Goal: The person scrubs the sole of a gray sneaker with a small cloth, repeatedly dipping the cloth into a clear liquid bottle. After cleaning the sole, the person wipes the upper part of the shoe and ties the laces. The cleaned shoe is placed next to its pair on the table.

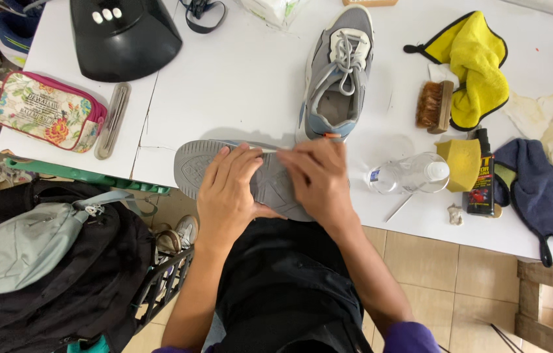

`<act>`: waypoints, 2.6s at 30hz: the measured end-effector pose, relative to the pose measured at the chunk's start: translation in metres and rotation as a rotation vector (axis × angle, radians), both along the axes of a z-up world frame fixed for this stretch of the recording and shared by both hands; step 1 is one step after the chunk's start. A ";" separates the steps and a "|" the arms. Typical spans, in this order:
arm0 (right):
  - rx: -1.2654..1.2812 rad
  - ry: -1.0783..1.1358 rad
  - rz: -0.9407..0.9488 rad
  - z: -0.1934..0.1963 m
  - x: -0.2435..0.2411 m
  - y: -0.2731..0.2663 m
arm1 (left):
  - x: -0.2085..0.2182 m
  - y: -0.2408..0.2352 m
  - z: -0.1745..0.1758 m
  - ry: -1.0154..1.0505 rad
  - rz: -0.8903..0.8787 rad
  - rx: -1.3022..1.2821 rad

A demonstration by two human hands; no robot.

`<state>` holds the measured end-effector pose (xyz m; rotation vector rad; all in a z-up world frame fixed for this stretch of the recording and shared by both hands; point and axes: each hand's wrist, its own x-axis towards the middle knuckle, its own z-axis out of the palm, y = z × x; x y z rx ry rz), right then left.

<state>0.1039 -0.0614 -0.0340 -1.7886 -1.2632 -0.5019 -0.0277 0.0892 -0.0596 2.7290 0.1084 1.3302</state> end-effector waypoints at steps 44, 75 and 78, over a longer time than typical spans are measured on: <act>-0.105 0.045 0.038 -0.011 -0.046 -0.050 | -0.002 0.004 -0.007 0.053 0.010 0.065; 0.012 0.075 0.065 -0.031 -0.020 -0.067 | 0.002 -0.031 0.025 0.368 0.031 0.125; -0.097 0.025 0.150 -0.012 -0.044 -0.088 | 0.004 -0.022 -0.027 0.310 0.034 0.173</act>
